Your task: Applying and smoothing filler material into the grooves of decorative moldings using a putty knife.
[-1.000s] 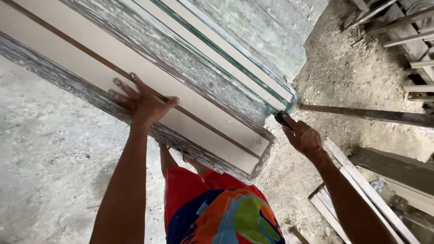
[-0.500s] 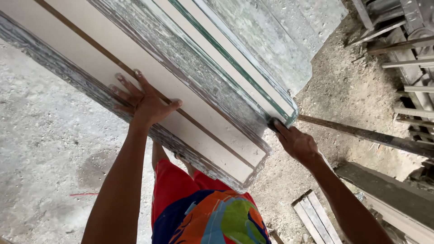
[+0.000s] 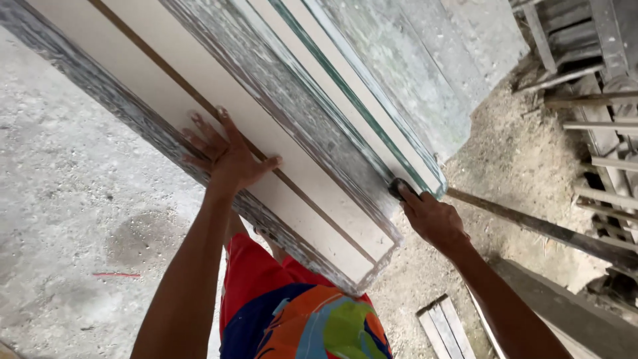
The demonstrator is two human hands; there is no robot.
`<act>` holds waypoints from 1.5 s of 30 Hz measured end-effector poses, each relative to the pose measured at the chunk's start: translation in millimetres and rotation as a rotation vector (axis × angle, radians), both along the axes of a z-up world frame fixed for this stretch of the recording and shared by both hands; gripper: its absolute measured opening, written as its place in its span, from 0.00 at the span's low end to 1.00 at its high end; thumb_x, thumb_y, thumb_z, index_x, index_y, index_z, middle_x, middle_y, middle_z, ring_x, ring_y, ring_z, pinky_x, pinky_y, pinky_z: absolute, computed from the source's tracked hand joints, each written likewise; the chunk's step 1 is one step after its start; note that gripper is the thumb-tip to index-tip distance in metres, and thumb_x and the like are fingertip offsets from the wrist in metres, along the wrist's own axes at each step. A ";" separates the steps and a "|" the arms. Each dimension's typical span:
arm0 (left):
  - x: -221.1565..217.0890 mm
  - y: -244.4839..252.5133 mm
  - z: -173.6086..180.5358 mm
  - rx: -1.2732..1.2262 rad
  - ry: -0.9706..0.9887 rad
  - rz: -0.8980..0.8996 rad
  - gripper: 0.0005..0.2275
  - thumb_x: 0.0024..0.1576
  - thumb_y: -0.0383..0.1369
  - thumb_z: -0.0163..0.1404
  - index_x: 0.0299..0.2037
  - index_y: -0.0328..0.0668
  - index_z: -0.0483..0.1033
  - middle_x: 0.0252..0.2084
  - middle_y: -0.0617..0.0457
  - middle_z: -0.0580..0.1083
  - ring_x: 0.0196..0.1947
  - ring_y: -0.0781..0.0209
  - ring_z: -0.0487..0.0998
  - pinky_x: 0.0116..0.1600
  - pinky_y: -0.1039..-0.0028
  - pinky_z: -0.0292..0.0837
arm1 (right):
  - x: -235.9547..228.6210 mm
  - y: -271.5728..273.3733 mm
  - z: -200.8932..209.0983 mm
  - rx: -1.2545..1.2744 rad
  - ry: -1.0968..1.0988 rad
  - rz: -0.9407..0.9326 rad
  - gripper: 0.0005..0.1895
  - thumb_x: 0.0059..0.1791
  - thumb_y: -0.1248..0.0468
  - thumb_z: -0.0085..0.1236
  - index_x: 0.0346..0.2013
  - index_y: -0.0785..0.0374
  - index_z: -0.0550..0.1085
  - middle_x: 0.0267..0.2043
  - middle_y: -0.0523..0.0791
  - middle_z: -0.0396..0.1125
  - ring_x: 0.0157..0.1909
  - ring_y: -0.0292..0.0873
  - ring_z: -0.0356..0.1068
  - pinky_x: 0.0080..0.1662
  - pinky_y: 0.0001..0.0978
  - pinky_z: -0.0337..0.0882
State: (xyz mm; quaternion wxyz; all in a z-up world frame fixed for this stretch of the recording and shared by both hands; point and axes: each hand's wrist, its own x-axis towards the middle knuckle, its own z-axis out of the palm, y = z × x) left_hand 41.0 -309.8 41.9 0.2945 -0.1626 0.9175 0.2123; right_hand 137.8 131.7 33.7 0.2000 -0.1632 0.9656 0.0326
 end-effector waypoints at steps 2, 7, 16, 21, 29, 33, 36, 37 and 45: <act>-0.7 2.0 3.6 -0.011 -0.001 0.003 0.69 0.39 0.70 0.58 0.74 0.50 0.11 0.72 0.27 0.11 0.68 0.19 0.05 0.62 0.19 0.11 | -10.1 -10.2 -1.7 -0.038 -0.181 -0.074 0.31 0.54 0.47 0.43 0.73 0.39 0.56 0.29 0.50 0.67 0.18 0.44 0.66 0.21 0.40 0.73; -0.5 5.6 4.8 -0.027 -0.027 0.000 0.70 0.38 0.71 0.58 0.73 0.50 0.10 0.72 0.29 0.10 0.68 0.20 0.05 0.62 0.19 0.11 | -67.6 -62.1 14.1 -0.013 -0.103 -0.024 0.28 0.58 0.46 0.39 0.74 0.42 0.55 0.32 0.51 0.67 0.17 0.43 0.64 0.20 0.37 0.72; 8.5 2.1 -7.3 0.016 0.054 -0.011 0.68 0.41 0.70 0.57 0.74 0.47 0.12 0.71 0.27 0.10 0.67 0.16 0.05 0.59 0.17 0.11 | -87.8 -86.2 20.3 -0.015 -0.170 -0.053 0.29 0.58 0.46 0.39 0.74 0.42 0.56 0.31 0.52 0.68 0.19 0.44 0.68 0.23 0.39 0.73; 3.7 1.7 -4.4 -0.006 0.079 -0.027 0.69 0.41 0.70 0.58 0.74 0.45 0.12 0.71 0.26 0.10 0.67 0.15 0.06 0.60 0.17 0.12 | -117.3 -114.9 25.3 -0.131 0.086 0.053 0.25 0.60 0.47 0.41 0.72 0.45 0.61 0.32 0.51 0.68 0.22 0.45 0.67 0.25 0.40 0.71; 3.8 6.5 3.8 0.042 -0.012 0.024 0.68 0.41 0.66 0.61 0.74 0.49 0.14 0.73 0.28 0.11 0.69 0.19 0.07 0.62 0.20 0.12 | -135.9 -141.5 42.8 -0.094 -0.109 -0.097 0.25 0.57 0.48 0.41 0.69 0.45 0.64 0.31 0.53 0.70 0.26 0.53 0.72 0.28 0.48 0.74; -1.7 5.9 15.9 0.029 -0.034 0.028 0.67 0.41 0.66 0.61 0.75 0.49 0.14 0.73 0.28 0.12 0.69 0.20 0.07 0.63 0.21 0.13 | -188.7 -188.3 44.5 -0.197 -0.034 -0.025 0.24 0.58 0.50 0.43 0.68 0.50 0.64 0.33 0.55 0.71 0.33 0.59 0.73 0.36 0.55 0.74; 0.8 5.8 11.8 0.028 -0.044 0.015 0.68 0.41 0.65 0.61 0.75 0.48 0.15 0.73 0.29 0.12 0.70 0.21 0.08 0.63 0.22 0.13 | -175.3 -180.0 47.0 -0.250 0.117 0.072 0.22 0.59 0.51 0.43 0.67 0.50 0.66 0.33 0.54 0.71 0.34 0.57 0.73 0.36 0.54 0.74; 5.2 6.5 6.0 0.039 -0.028 0.016 0.67 0.41 0.65 0.61 0.75 0.47 0.16 0.73 0.27 0.13 0.70 0.19 0.09 0.63 0.20 0.14 | -162.2 -177.4 59.5 -0.165 -0.032 -0.037 0.24 0.58 0.50 0.41 0.68 0.47 0.64 0.34 0.55 0.70 0.32 0.57 0.73 0.34 0.53 0.75; -3.8 3.7 26.0 0.081 -0.007 0.043 0.65 0.42 0.63 0.62 0.76 0.50 0.19 0.75 0.29 0.14 0.71 0.20 0.10 0.63 0.20 0.16 | -234.1 -232.0 65.5 -0.178 0.008 -0.029 0.25 0.56 0.51 0.44 0.68 0.47 0.65 0.35 0.56 0.71 0.36 0.61 0.73 0.39 0.57 0.73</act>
